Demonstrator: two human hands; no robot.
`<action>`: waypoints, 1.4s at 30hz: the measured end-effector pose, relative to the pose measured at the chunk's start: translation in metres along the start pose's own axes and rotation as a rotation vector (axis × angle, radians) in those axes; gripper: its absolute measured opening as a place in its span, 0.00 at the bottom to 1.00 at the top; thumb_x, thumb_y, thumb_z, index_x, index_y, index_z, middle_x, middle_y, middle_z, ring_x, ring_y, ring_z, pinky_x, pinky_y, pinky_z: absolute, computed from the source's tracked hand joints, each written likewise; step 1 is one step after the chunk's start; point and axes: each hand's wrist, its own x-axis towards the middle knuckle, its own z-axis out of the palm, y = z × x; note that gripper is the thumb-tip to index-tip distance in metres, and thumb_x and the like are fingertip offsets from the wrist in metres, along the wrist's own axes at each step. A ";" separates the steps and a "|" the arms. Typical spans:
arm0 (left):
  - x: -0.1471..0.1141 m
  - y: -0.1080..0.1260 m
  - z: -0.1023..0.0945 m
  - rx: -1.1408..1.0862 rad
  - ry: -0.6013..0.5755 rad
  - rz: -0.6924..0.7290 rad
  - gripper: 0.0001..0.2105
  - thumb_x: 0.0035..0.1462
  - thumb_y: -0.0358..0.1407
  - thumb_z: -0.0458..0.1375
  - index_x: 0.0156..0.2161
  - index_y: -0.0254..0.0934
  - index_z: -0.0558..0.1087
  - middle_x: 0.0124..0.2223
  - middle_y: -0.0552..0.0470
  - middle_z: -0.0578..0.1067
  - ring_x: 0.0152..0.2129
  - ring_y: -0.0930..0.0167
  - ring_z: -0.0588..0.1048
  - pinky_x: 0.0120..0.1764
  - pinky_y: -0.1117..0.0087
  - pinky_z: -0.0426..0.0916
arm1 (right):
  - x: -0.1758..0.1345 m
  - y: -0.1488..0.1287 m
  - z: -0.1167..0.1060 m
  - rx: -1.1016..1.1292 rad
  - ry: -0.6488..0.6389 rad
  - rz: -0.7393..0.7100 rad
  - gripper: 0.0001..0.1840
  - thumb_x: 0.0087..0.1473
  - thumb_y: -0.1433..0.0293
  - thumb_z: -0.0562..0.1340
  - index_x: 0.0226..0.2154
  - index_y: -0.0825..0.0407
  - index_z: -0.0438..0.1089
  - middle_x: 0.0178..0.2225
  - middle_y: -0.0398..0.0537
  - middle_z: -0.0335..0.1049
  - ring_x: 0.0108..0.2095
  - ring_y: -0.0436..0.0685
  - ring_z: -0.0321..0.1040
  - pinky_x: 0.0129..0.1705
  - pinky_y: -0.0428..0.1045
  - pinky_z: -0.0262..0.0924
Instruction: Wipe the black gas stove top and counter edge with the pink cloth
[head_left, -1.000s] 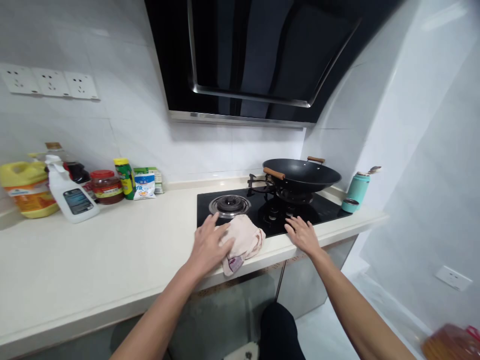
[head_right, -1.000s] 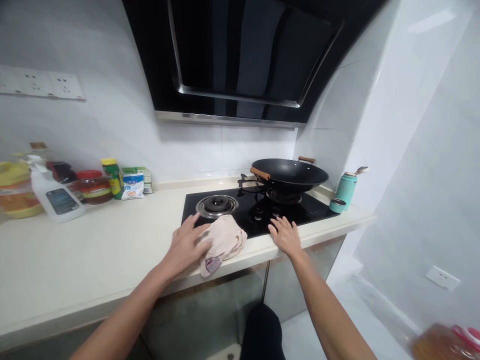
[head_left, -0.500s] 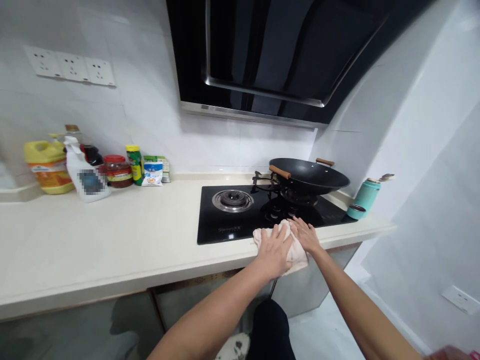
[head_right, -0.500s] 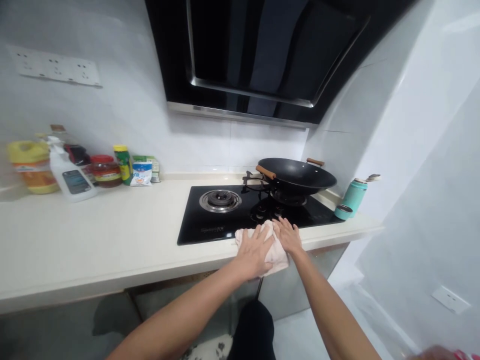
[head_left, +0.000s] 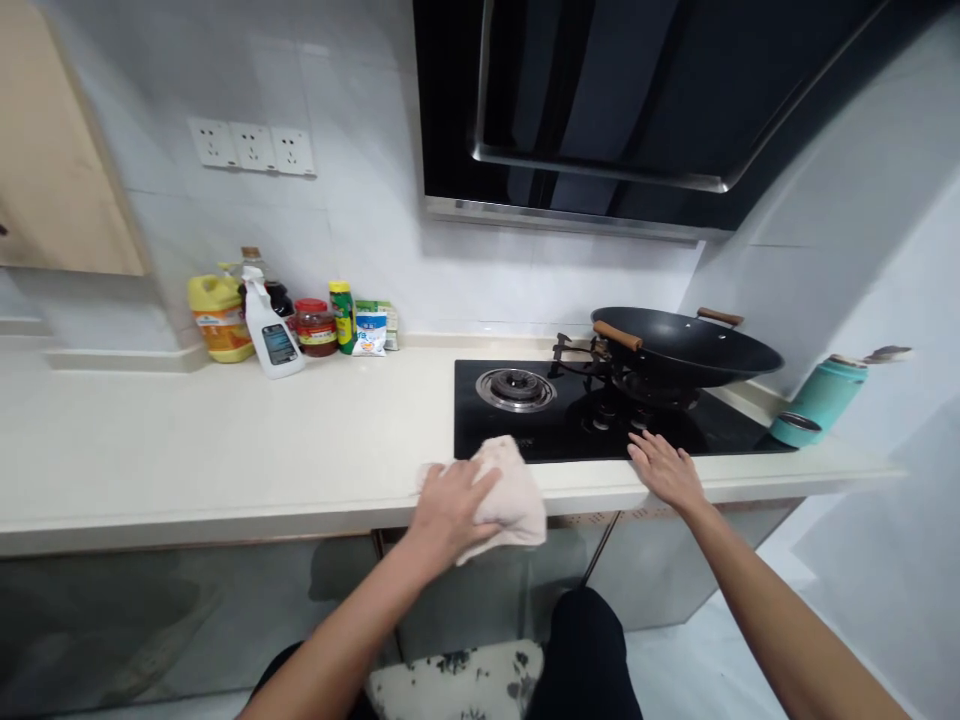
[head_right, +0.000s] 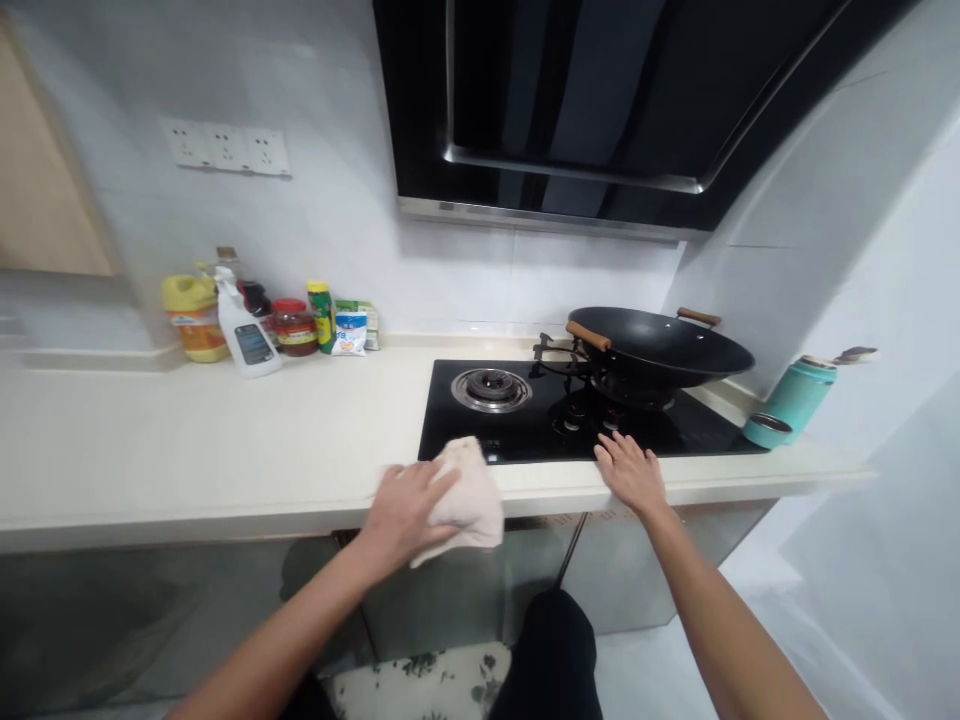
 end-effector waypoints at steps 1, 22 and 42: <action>-0.016 -0.020 -0.007 0.012 0.000 -0.047 0.32 0.55 0.55 0.63 0.61 0.45 0.69 0.63 0.40 0.71 0.55 0.54 0.70 0.54 0.52 0.59 | 0.000 0.000 0.000 0.002 -0.003 0.000 0.34 0.68 0.51 0.39 0.68 0.43 0.57 0.71 0.43 0.50 0.71 0.61 0.44 0.70 0.65 0.41; -0.007 -0.016 -0.016 0.036 -0.175 -0.350 0.36 0.58 0.60 0.56 0.69 0.52 0.60 0.72 0.38 0.58 0.65 0.43 0.59 0.59 0.37 0.52 | 0.000 -0.004 -0.003 -0.010 -0.040 0.014 0.36 0.67 0.49 0.40 0.69 0.44 0.56 0.72 0.45 0.48 0.72 0.61 0.42 0.70 0.66 0.38; -0.037 -0.114 -0.059 0.061 -0.339 -0.466 0.25 0.66 0.50 0.47 0.66 0.55 0.65 0.64 0.38 0.67 0.59 0.49 0.65 0.53 0.41 0.63 | -0.006 -0.041 -0.024 0.126 0.049 -0.523 0.32 0.67 0.49 0.47 0.55 0.47 0.75 0.61 0.54 0.67 0.63 0.64 0.63 0.66 0.61 0.54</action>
